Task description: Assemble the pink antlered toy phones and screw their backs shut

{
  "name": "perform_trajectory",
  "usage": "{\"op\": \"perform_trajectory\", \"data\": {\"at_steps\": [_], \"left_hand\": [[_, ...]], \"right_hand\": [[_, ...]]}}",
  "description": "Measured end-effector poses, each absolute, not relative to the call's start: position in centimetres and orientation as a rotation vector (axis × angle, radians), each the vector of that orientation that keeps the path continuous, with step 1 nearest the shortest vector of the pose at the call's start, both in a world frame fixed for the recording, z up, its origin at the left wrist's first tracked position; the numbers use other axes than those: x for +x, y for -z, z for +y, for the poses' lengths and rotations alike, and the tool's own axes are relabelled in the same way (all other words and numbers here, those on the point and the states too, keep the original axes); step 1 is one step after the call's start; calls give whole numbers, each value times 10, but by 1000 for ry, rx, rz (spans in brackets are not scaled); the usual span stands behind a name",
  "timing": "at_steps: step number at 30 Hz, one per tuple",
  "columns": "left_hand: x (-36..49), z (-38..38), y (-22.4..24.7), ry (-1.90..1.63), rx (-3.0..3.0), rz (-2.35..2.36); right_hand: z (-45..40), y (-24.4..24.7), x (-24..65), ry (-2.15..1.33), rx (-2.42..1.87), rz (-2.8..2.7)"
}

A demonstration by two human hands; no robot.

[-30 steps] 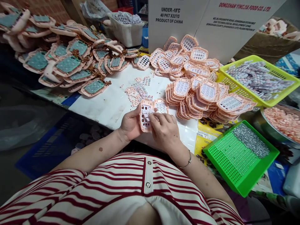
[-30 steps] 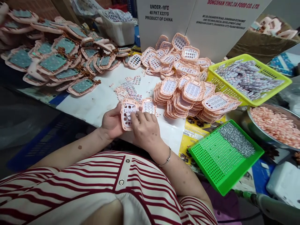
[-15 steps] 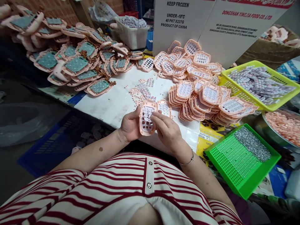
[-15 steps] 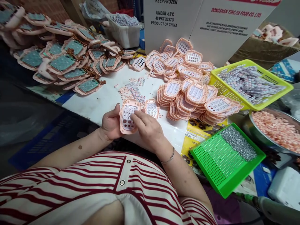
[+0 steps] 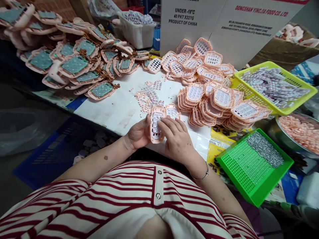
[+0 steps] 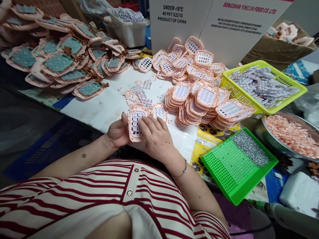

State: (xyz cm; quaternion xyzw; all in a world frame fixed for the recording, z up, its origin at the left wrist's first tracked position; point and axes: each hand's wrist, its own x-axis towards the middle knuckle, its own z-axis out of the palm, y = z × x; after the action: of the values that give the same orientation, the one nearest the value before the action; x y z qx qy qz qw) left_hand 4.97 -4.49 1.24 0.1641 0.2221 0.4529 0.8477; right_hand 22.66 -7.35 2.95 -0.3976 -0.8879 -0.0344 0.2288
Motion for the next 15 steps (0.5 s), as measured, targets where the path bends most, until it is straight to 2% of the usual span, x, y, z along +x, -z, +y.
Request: {"op": "perform_trajectory", "data": {"at_steps": [9, 12, 15], "left_hand": [[48, -44, -8, -923, 568, 457], [48, -43, -7, -1016, 790, 590], [50, -41, -13, -1265, 1290, 869]], "right_hand": [[-84, -25, 204, 135, -1215, -2475], [-81, -23, 206, -92, -1152, -2423], [-77, -12, 212, -629, -975, -2196]]}}
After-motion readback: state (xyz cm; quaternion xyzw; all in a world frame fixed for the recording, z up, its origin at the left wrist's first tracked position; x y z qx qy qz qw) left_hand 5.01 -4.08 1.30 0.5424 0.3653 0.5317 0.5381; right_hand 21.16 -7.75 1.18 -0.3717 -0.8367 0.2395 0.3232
